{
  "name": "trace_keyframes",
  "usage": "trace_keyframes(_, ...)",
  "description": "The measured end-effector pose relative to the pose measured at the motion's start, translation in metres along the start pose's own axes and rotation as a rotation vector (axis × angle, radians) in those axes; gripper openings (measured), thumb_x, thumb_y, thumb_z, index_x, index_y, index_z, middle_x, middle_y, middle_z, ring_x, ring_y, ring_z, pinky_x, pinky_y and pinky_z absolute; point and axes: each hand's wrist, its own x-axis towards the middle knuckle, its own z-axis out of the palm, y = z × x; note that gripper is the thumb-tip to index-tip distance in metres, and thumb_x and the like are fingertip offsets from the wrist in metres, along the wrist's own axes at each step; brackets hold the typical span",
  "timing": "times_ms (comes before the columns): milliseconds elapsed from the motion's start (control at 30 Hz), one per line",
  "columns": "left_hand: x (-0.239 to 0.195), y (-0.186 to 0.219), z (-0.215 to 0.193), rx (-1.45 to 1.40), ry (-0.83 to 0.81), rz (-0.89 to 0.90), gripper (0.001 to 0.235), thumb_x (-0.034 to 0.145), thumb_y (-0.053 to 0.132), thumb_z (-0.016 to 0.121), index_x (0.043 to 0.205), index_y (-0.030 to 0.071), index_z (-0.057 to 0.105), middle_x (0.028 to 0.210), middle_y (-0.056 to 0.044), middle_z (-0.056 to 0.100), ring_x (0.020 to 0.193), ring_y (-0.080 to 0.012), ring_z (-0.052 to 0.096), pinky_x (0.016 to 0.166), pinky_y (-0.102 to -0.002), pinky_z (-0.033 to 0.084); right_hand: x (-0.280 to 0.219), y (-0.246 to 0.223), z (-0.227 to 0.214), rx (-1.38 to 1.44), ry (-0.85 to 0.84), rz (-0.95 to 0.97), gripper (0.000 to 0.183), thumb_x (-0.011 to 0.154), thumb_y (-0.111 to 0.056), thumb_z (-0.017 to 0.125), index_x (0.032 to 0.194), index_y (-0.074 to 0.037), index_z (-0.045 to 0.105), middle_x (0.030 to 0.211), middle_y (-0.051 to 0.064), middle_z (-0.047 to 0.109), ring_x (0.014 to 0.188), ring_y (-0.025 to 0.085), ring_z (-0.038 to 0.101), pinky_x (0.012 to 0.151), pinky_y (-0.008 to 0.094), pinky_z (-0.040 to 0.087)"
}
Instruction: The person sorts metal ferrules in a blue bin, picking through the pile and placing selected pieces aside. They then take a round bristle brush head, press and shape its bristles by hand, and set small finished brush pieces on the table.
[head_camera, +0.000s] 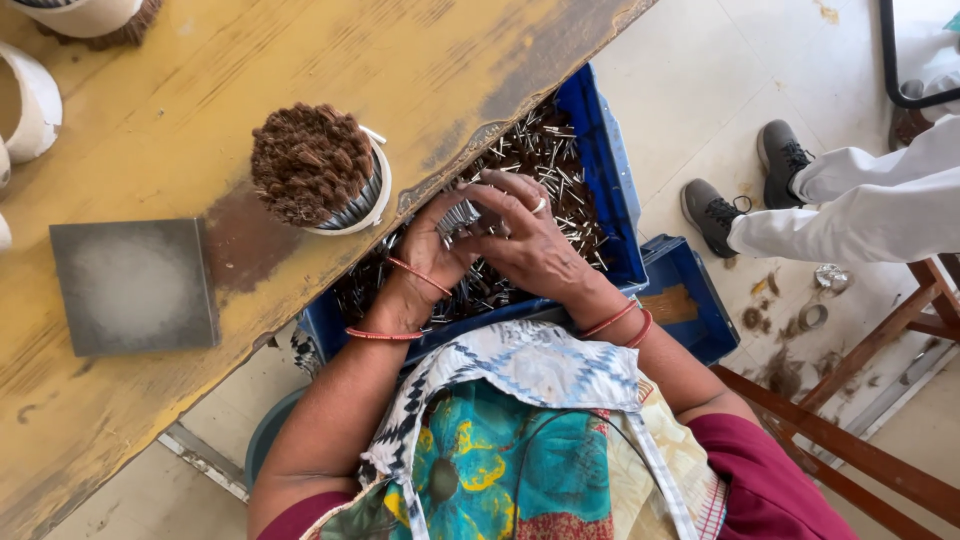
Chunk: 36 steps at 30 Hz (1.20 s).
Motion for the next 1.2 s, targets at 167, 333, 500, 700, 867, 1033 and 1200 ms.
trace_keyframes(167,0.002,-0.005,-0.013,-0.109,0.084,-0.019,0.025,0.098,0.017,0.066,0.122,0.011,0.066,0.114,-0.007,0.071,0.106,-0.0222,0.068,0.083,-0.035,0.059,0.004,-0.008,0.004,0.0,0.025,0.028,0.025,0.078,-0.01,0.077,0.103,-0.017,0.078,0.145,0.01,0.056,0.139,0.033,0.049,0.115,0.053,0.036)
trace_keyframes(333,-0.001,0.003,-0.016,-0.074,-0.025,0.017,0.02,0.106,0.011,0.069,0.125,0.008,0.069,0.111,-0.007,0.071,0.095,-0.0211,0.066,0.071,-0.032,0.058,0.003,-0.012,0.005,0.242,0.127,0.259,0.017,0.084,-0.003,0.079,0.098,-0.011,0.072,0.131,0.007,0.068,0.132,0.03,0.057,0.113,0.046,0.04)
trace_keyframes(500,-0.016,0.005,0.018,0.487,0.09,-0.109,0.025,0.098,0.01,0.068,0.121,0.001,0.068,0.113,-0.01,0.072,0.101,-0.0242,0.072,0.088,-0.043,0.065,-0.014,0.0,0.014,0.362,0.238,0.738,0.009,0.092,-0.003,0.076,0.1,-0.007,0.073,0.104,0.005,0.073,0.103,0.024,0.068,0.092,0.033,0.055)
trace_keyframes(700,-0.009,-0.002,0.008,0.562,0.033,0.016,0.035,0.091,0.001,0.073,0.124,-0.002,0.064,0.117,-0.013,0.071,0.106,-0.0274,0.072,0.091,-0.039,0.062,0.03,-0.034,-0.014,-0.178,0.07,0.128,0.085,0.071,-0.044,0.08,0.141,-0.006,0.052,0.14,0.02,0.051,0.131,0.039,0.047,0.107,0.049,0.04)
trace_keyframes(867,0.007,-0.016,-0.031,0.735,0.015,-0.099,0.056,0.083,0.003,0.076,0.135,0.003,0.056,0.128,-0.009,0.066,0.114,-0.0203,0.066,0.088,-0.036,0.059,-0.002,-0.007,0.014,0.149,-0.223,0.22,0.083,0.081,-0.025,0.08,0.155,-0.013,0.044,0.153,0.013,0.048,0.144,0.035,0.046,0.12,0.049,0.04)
trace_keyframes(1033,-0.002,-0.011,-0.023,0.683,0.063,-0.066,0.057,0.083,0.005,0.075,0.136,0.004,0.054,0.129,-0.009,0.065,0.116,-0.0204,0.066,0.09,-0.036,0.06,0.008,-0.017,0.004,0.1,-0.159,0.105,0.086,0.079,-0.03,0.083,0.153,-0.012,0.043,0.15,0.019,0.047,0.14,0.041,0.043,0.117,0.051,0.038)
trace_keyframes(1200,-0.013,-0.007,0.008,0.898,0.029,-0.064,0.056,0.083,0.011,0.076,0.135,0.004,0.056,0.126,-0.009,0.069,0.11,-0.0184,0.07,0.084,-0.033,0.063,0.021,-0.026,-0.027,0.136,-0.189,0.097,0.086,0.078,-0.024,0.083,0.153,-0.009,0.044,0.15,0.018,0.049,0.141,0.037,0.049,0.116,0.051,0.042)
